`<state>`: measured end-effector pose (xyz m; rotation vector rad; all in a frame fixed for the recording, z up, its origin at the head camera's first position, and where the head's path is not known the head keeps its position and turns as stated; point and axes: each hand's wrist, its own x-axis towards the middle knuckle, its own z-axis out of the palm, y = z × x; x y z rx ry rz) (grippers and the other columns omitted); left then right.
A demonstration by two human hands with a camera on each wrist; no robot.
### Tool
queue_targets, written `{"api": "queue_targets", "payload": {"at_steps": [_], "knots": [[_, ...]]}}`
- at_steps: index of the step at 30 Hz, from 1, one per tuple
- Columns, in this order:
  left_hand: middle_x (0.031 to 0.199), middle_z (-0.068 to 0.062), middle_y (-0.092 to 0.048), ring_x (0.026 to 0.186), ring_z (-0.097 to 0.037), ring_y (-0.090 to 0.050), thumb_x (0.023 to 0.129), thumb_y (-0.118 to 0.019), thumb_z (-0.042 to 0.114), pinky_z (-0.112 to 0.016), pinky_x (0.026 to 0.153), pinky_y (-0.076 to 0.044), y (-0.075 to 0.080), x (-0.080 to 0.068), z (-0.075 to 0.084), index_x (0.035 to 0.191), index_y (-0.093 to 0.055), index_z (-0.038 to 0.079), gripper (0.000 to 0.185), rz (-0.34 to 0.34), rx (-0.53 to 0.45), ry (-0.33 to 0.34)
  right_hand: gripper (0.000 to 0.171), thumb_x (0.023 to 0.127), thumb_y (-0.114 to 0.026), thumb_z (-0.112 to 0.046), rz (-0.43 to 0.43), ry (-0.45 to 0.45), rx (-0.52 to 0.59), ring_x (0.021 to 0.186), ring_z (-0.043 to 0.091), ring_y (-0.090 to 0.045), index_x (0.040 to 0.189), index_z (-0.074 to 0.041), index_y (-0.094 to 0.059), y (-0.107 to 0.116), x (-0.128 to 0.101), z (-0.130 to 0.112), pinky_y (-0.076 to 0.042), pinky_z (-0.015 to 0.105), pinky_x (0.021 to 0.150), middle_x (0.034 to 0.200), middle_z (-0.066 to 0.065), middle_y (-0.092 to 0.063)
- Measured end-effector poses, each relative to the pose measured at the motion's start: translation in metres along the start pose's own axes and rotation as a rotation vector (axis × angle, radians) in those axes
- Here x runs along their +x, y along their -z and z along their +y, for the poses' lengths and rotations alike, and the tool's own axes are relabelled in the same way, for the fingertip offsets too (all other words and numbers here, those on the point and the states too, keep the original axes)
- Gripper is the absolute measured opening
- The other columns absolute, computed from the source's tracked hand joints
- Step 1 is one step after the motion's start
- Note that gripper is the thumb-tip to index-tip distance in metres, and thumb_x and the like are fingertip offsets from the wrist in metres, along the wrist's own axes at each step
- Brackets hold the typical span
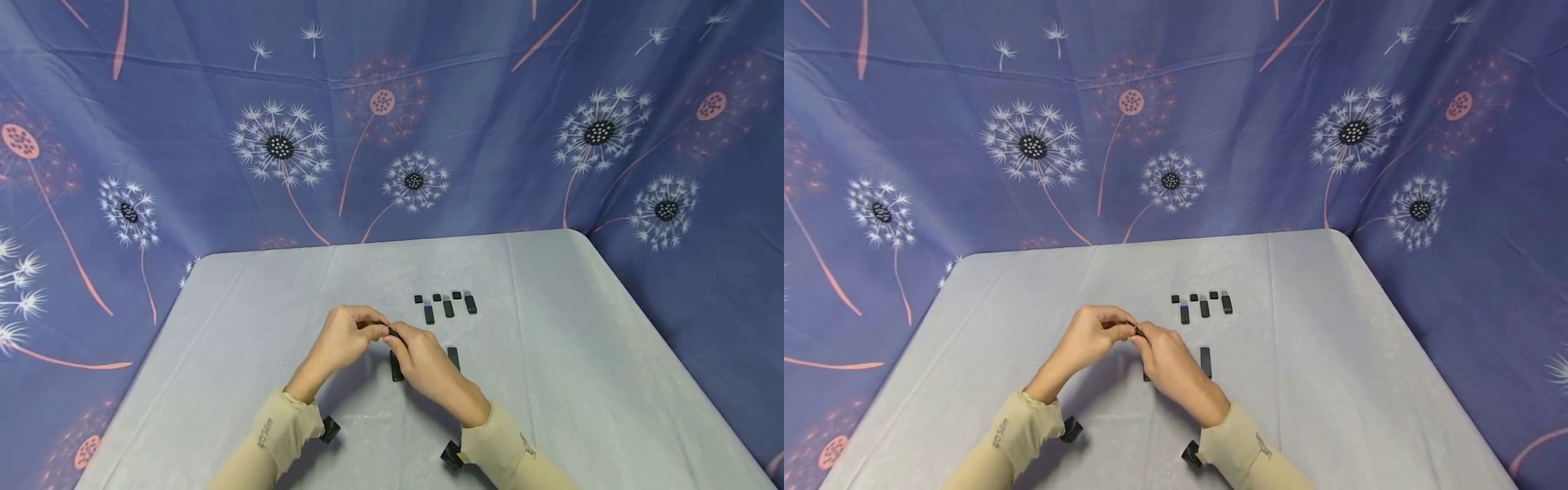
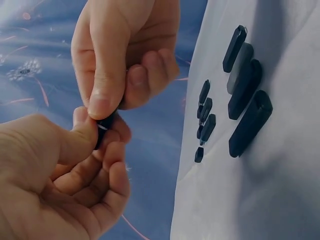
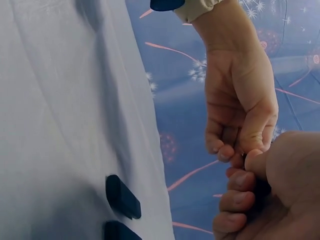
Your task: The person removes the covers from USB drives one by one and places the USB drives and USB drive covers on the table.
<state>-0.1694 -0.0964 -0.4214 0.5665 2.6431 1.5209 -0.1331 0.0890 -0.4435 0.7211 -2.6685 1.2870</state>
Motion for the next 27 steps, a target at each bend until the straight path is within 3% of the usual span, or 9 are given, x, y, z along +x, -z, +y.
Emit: {"api": "queue_targets", "payload": {"at_steps": [8,12,19,27], "knots": [[0.081,0.006,-0.077,0.072,-0.013,-0.07,0.092,-0.078,0.011,-0.026,0.061,-0.054,0.0003,-0.0008,0.0002,0.091,-0.082,0.019,0.009,0.077,0.005,-0.044,0.019,0.109,-0.052,-0.014,0.029,0.087,0.001,0.071,0.006,-0.05,0.117,-0.007,-0.068,0.0051,0.0005,0.0021,-0.049,0.024,0.067,0.088,0.002,-0.065],[0.085,0.003,-0.078,0.074,-0.009,-0.071,0.09,-0.08,0.011,-0.027,0.065,-0.057,0.0034,0.001,-0.0025,0.092,-0.082,0.017,0.007,0.11,-0.008,-0.058,0.017,0.109,-0.052,-0.013,0.069,0.111,0.015,0.07,0.006,-0.05,0.111,-0.007,-0.068,0.0046,0.0009,0.0025,-0.049,0.024,0.066,0.083,0.002,-0.061],[0.092,-0.002,-0.079,0.077,-0.011,-0.072,0.092,-0.079,0.018,-0.026,0.069,-0.058,0.0042,0.0005,-0.0067,0.103,-0.082,0.016,0.012,0.045,-0.039,-0.039,0.017,0.11,-0.052,-0.02,0.074,0.039,0.034,0.064,0.003,-0.044,0.105,-0.012,-0.065,0.0017,-0.0005,0.0048,-0.043,0.022,0.059,0.076,-0.006,-0.051],[0.094,0.003,-0.077,0.08,-0.008,-0.07,0.098,-0.073,0.026,-0.027,0.073,-0.058,-0.0002,-0.0005,-0.0066,0.101,-0.079,0.018,0.01,0.007,0.026,-0.075,0.02,0.111,-0.048,-0.016,0.039,0.05,0.036,0.064,0.004,-0.045,0.107,-0.012,-0.068,0.0045,-0.0021,0.0084,-0.044,0.023,0.06,0.074,-0.009,-0.049]]}}
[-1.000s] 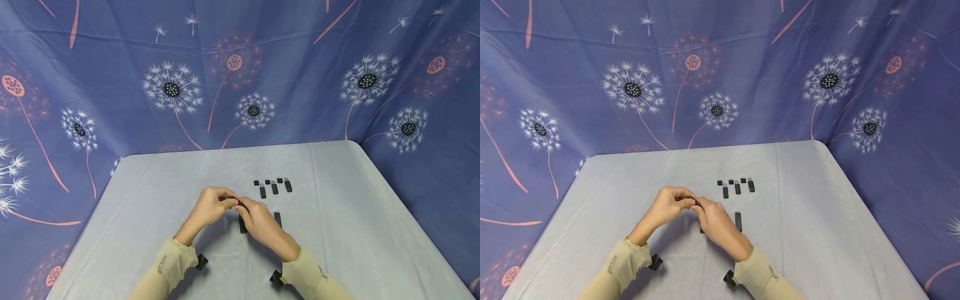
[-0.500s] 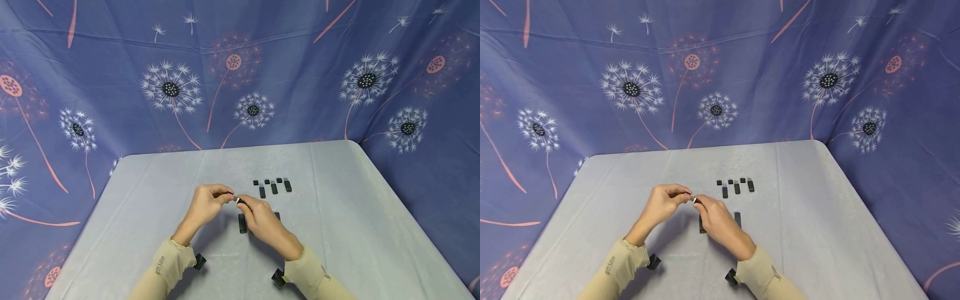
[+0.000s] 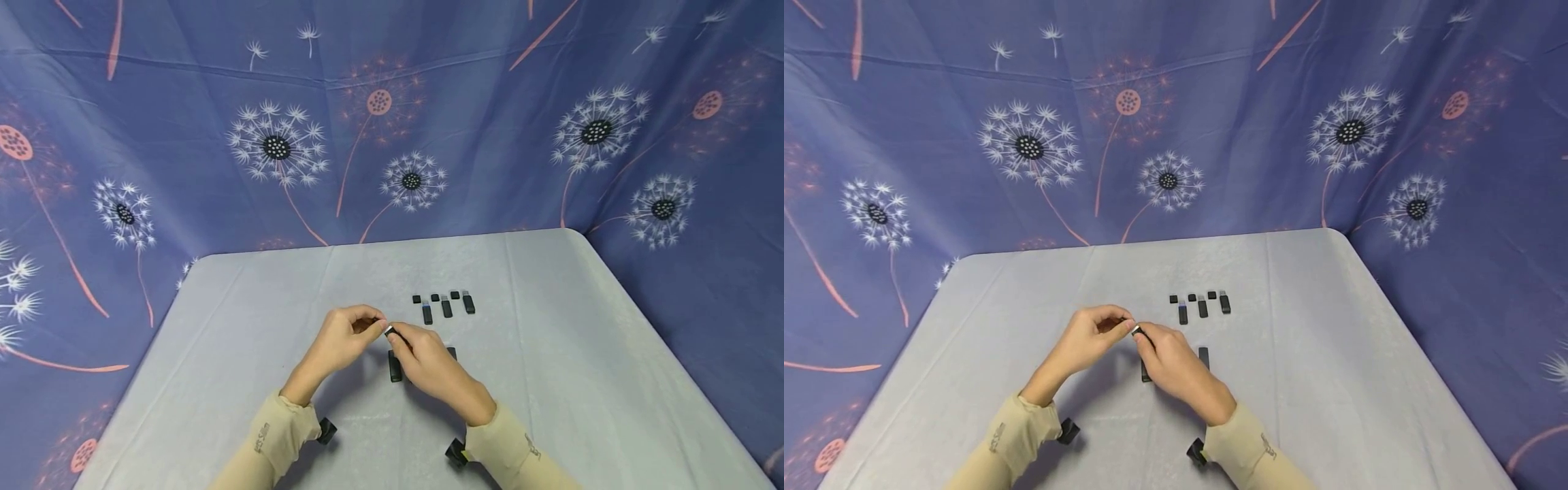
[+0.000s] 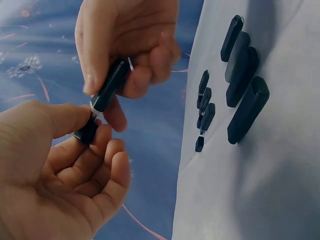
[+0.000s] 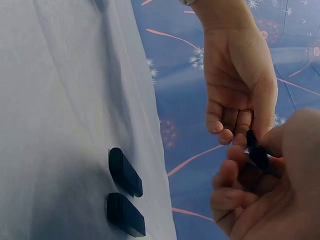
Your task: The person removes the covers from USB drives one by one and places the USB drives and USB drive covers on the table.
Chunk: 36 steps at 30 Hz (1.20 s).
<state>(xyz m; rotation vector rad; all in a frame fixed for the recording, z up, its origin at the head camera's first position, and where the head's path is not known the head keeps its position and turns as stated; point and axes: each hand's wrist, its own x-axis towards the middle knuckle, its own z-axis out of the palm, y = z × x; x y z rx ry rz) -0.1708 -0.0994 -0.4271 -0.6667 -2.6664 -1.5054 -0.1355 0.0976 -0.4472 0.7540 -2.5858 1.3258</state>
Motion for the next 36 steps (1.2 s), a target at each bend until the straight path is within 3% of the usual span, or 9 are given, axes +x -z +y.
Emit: {"api": "queue_targets", "payload": {"at_steps": [6,10,14,18,25,36], "knots": [[0.095,0.003,-0.077,0.084,-0.009,-0.071,0.099,-0.072,0.026,-0.028,0.077,-0.059,0.001,-0.002,0.002,0.101,-0.078,0.018,0.01,-0.026,0.012,0.026,0.019,0.106,-0.051,-0.008,-0.038,-0.01,-0.008,0.061,0.002,-0.049,0.114,-0.009,-0.069,0.002,-0.001,0.0,-0.045,0.022,0.057,0.076,-0.002,-0.063],[0.095,0.002,-0.077,0.086,-0.012,-0.072,0.097,-0.074,0.024,-0.03,0.078,-0.059,0.0,-0.003,0.002,0.11,-0.077,0.016,0.016,-0.01,0.013,0.029,0.02,0.104,-0.058,-0.009,-0.03,-0.034,0.009,0.069,0.009,-0.067,0.121,-0.005,-0.067,0.002,-0.002,0.001,-0.052,0.022,0.064,0.088,0.006,-0.076],[0.09,0.003,-0.077,0.083,-0.012,-0.072,0.092,-0.08,0.023,-0.033,0.078,-0.06,0.0,-0.002,0.002,0.113,-0.073,0.016,0.024,0.037,0.001,0.08,0.015,0.102,-0.06,-0.008,0.02,-0.061,0.039,0.079,0.017,-0.075,0.114,-0.005,-0.069,0.001,-0.003,0.0,-0.057,0.023,0.068,0.095,0.008,-0.079],[0.085,0.006,-0.077,0.08,-0.011,-0.07,0.089,-0.083,0.023,-0.033,0.074,-0.059,0.002,-0.001,0.002,0.1,-0.071,0.017,0.017,0.071,-0.003,0.1,0.012,0.1,-0.065,-0.009,0.081,-0.048,0.01,0.076,0.008,-0.071,0.11,-0.005,-0.071,0.001,-0.002,-0.002,-0.057,0.023,0.067,0.093,0.005,-0.079],[0.089,0.007,-0.076,0.081,-0.01,-0.07,0.087,-0.084,0.021,-0.029,0.074,-0.059,0.006,0.004,0.001,0.095,-0.076,0.019,0.011,0.099,0.05,0.017,0.011,0.093,-0.074,-0.006,0.181,-0.008,-0.04,0.072,0.006,-0.063,0.103,-0.002,-0.076,0.0,0.0,0.0,-0.055,0.022,0.064,0.089,0.002,-0.07],[0.085,0.005,-0.078,0.078,-0.011,-0.069,0.082,-0.087,0.018,-0.03,0.072,-0.057,0.01,0.011,0.001,0.092,-0.081,0.015,0.012,0.142,0.099,0.012,0.011,0.087,-0.078,-0.001,0.198,-0.044,-0.113,0.072,0.011,-0.066,0.098,0.001,-0.078,0.0,0.005,0.001,-0.056,0.024,0.065,0.084,0.005,-0.072]]}}
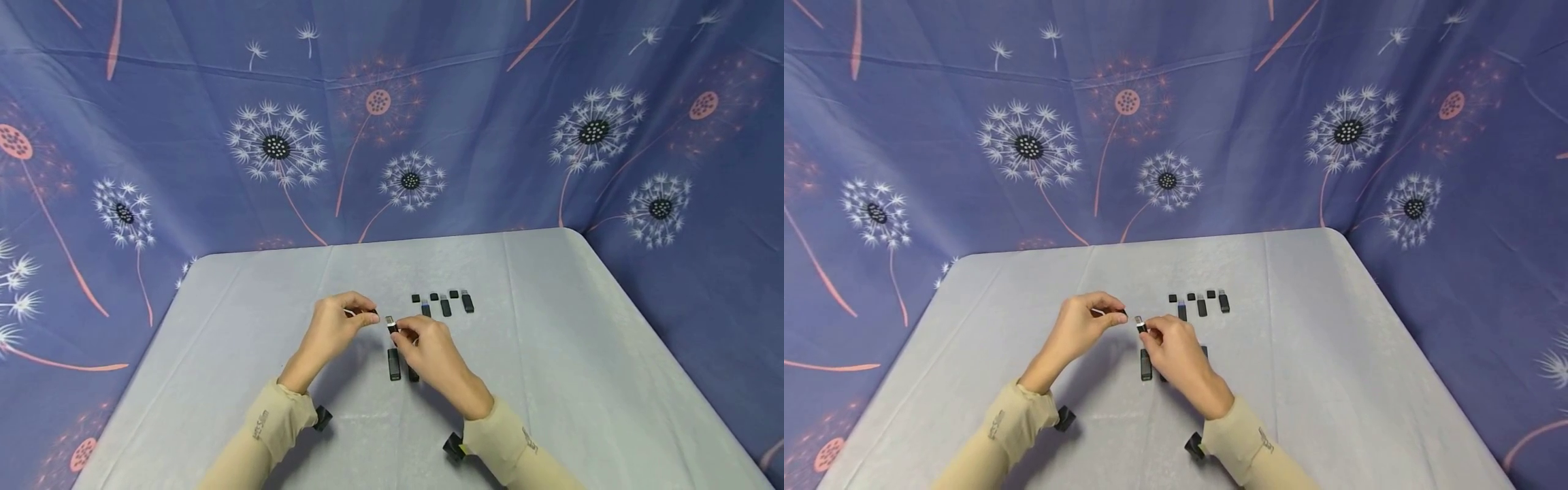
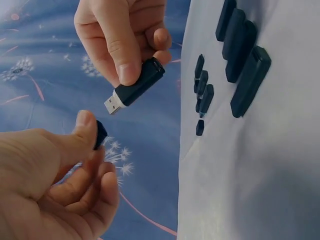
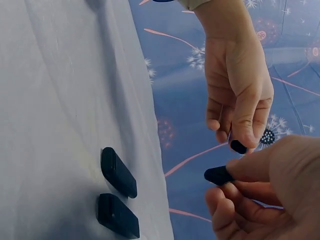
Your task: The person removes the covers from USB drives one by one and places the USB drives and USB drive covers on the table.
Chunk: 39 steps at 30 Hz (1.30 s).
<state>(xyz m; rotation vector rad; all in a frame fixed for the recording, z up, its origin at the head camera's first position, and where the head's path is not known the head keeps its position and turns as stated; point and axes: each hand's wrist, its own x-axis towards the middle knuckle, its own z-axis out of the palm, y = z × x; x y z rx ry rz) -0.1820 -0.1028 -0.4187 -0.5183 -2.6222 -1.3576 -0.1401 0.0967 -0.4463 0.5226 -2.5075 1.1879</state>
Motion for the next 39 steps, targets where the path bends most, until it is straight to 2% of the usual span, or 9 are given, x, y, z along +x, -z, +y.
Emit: {"api": "queue_targets", "payload": {"at_steps": [8,13,21,28,39], "knots": [[0.08,0.008,-0.077,0.071,-0.008,-0.068,0.081,-0.088,0.019,-0.026,0.063,-0.055,-0.001,0.005,-0.005,0.084,-0.081,0.018,0.007,-0.01,-0.008,0.027,0.01,0.089,-0.079,-0.005,-0.035,-0.093,0.017,0.067,0.006,-0.064,0.098,-0.001,-0.079,0.001,0.006,0.003,-0.053,0.021,0.061,0.08,0.002,-0.074],[0.08,0.005,-0.078,0.073,-0.009,-0.072,0.081,-0.087,0.017,-0.027,0.065,-0.057,-0.002,0.008,-0.007,0.082,-0.083,0.014,0.005,-0.019,-0.008,0.044,0.008,0.089,-0.079,-0.005,-0.031,-0.13,0.033,0.067,0.007,-0.066,0.097,-0.002,-0.078,0.0,0.007,0.006,-0.055,0.022,0.06,0.079,0.002,-0.074],[0.078,0.002,-0.078,0.069,-0.009,-0.073,0.085,-0.083,0.012,-0.029,0.066,-0.06,-0.008,0.012,-0.009,0.088,-0.083,0.012,0.003,0.002,-0.019,0.122,0.01,0.089,-0.079,-0.008,-0.029,-0.242,0.016,0.072,0.013,-0.072,0.097,-0.002,-0.077,-0.004,0.013,0.021,-0.057,0.026,0.062,0.083,0.006,-0.076],[0.082,-0.001,-0.079,0.07,-0.011,-0.074,0.089,-0.079,0.009,-0.029,0.066,-0.061,-0.013,0.019,-0.013,0.091,-0.083,0.013,0.006,0.008,-0.013,0.091,0.009,0.087,-0.08,-0.006,-0.006,-0.254,-0.005,0.071,0.015,-0.072,0.094,-0.001,-0.078,-0.006,0.017,0.035,-0.058,0.029,0.063,0.081,0.006,-0.076],[0.085,-0.001,-0.079,0.077,-0.017,-0.075,0.091,-0.078,0.012,-0.027,0.066,-0.058,-0.018,0.028,-0.02,0.091,-0.083,0.013,0.005,-0.029,0.028,0.018,0.01,0.089,-0.08,-0.007,-0.034,-0.285,-0.035,0.076,0.02,-0.073,0.096,-0.001,-0.078,-0.007,0.024,0.041,-0.059,0.034,0.066,0.088,0.009,-0.077]]}}
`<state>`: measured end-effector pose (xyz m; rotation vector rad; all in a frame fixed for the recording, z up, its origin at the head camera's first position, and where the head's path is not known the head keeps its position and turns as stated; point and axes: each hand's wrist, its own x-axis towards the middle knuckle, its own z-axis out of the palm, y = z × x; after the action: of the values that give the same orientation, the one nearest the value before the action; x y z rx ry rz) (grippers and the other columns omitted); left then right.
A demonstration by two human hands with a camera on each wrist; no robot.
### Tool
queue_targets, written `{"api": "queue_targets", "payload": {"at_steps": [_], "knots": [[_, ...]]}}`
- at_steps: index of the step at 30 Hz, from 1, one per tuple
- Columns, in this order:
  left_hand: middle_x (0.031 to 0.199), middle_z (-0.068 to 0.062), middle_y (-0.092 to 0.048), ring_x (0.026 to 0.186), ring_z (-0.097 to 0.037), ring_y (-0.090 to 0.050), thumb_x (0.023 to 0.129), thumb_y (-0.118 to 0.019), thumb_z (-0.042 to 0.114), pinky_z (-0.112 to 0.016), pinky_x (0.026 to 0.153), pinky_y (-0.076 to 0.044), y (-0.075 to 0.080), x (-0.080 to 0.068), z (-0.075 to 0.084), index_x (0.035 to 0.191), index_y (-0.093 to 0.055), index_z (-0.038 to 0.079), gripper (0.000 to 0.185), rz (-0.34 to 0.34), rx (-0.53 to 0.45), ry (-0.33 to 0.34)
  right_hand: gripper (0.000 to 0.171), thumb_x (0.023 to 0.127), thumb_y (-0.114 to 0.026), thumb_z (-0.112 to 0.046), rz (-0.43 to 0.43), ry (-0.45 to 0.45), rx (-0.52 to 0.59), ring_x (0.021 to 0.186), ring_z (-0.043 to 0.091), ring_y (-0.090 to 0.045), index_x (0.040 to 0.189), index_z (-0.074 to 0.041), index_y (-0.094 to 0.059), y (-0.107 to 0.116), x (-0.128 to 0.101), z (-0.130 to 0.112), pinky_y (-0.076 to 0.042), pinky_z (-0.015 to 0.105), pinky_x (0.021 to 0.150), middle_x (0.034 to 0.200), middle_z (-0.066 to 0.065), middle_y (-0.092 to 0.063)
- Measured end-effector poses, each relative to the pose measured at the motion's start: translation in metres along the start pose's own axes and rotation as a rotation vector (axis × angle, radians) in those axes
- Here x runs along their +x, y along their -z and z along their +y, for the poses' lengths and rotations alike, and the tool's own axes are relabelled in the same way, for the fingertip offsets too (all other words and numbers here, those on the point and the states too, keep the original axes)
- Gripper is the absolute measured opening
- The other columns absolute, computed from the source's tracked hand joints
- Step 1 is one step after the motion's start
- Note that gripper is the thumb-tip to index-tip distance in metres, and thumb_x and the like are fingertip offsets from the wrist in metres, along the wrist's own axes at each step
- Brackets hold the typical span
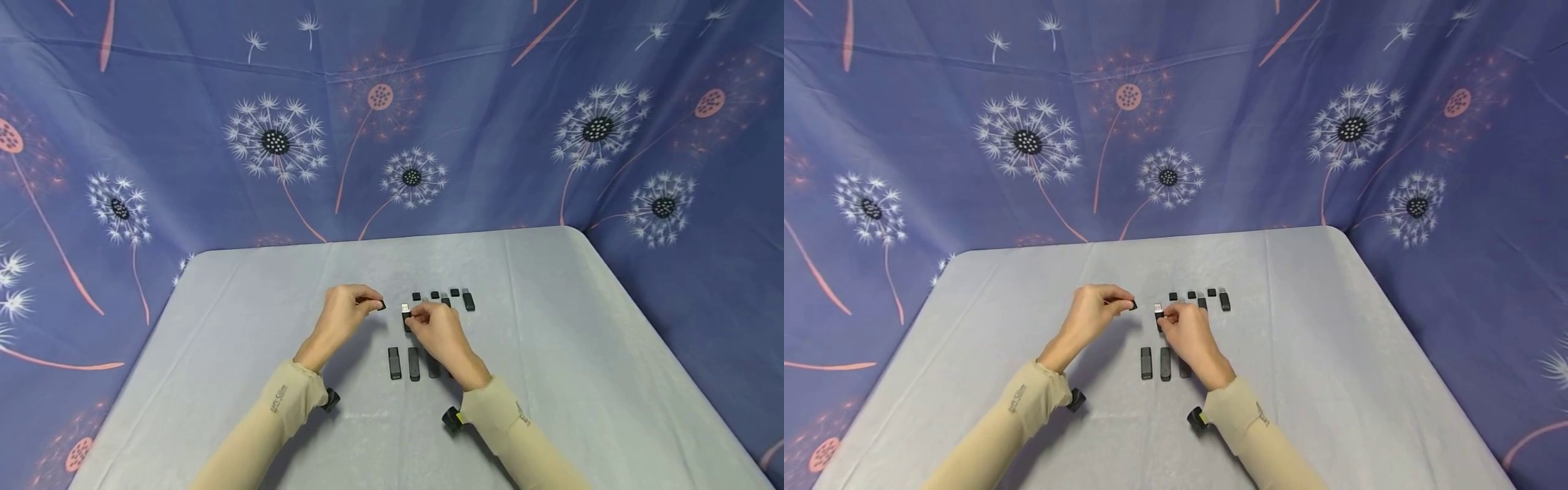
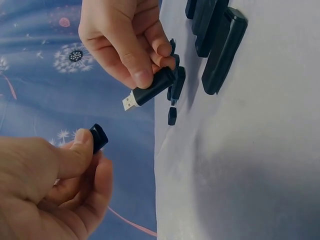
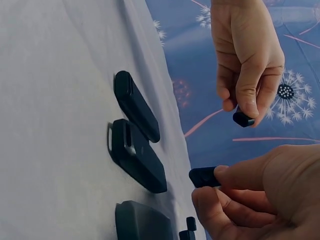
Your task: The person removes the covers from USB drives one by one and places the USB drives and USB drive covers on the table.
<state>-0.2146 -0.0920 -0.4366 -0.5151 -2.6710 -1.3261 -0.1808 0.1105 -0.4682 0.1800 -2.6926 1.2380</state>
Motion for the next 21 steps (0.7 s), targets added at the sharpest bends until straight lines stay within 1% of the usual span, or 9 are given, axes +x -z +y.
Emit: {"api": "queue_targets", "payload": {"at_steps": [2,4,7,12,16,21], "knots": [[0.086,-0.001,-0.079,0.078,-0.014,-0.075,0.09,-0.079,0.011,-0.028,0.068,-0.059,-0.001,0.001,-0.001,0.092,-0.083,0.011,0.004,-0.009,0.005,-0.01,0.009,0.089,-0.08,-0.008,-0.006,-0.021,-0.011,0.077,0.02,-0.073,0.095,-0.002,-0.078,0.0,0.002,0.001,-0.059,0.034,0.067,0.088,0.009,-0.077],[0.086,0.0,-0.079,0.077,-0.011,-0.074,0.09,-0.079,0.011,-0.029,0.069,-0.059,-0.002,0.002,-0.001,0.091,-0.083,0.011,0.004,-0.014,0.015,-0.018,0.008,0.089,-0.08,-0.009,-0.013,-0.029,-0.03,0.076,0.019,-0.072,0.094,-0.003,-0.078,-0.001,0.004,0.002,-0.059,0.034,0.066,0.087,0.009,-0.077],[0.086,0.0,-0.079,0.077,-0.01,-0.074,0.09,-0.079,0.011,-0.03,0.07,-0.06,-0.002,0.001,-0.002,0.092,-0.083,0.01,0.004,-0.024,0.015,-0.02,0.009,0.089,-0.08,-0.009,-0.031,-0.06,-0.052,0.076,0.019,-0.072,0.094,-0.002,-0.078,-0.002,0.008,0.002,-0.058,0.033,0.065,0.087,0.009,-0.077],[0.085,0.001,-0.079,0.077,-0.009,-0.074,0.09,-0.079,0.011,-0.028,0.07,-0.06,-0.002,0.0,-0.003,0.091,-0.083,0.013,0.005,-0.026,0.007,-0.013,0.012,0.09,-0.08,-0.01,-0.071,-0.112,-0.067,0.076,0.02,-0.072,0.097,-0.001,-0.077,-0.003,0.014,0.001,-0.058,0.033,0.065,0.088,0.01,-0.077],[0.085,0.001,-0.079,0.077,-0.009,-0.074,0.09,-0.079,0.013,-0.028,0.07,-0.06,-0.001,-0.002,-0.003,0.091,-0.083,0.014,0.004,-0.029,0.007,-0.021,0.013,0.09,-0.079,-0.009,-0.095,-0.141,-0.051,0.069,0.016,-0.071,0.098,0.001,-0.076,-0.003,0.02,0.0,-0.058,0.031,0.063,0.088,0.011,-0.077],[0.084,0.001,-0.079,0.077,-0.009,-0.074,0.09,-0.08,0.013,-0.029,0.07,-0.06,-0.002,-0.003,-0.003,0.091,-0.083,0.01,0.005,-0.034,0.009,-0.021,0.013,0.092,-0.077,-0.009,-0.124,-0.156,-0.068,0.061,0.012,-0.068,0.097,0.002,-0.075,-0.002,0.03,0.002,-0.055,0.031,0.061,0.079,0.008,-0.075]]}}
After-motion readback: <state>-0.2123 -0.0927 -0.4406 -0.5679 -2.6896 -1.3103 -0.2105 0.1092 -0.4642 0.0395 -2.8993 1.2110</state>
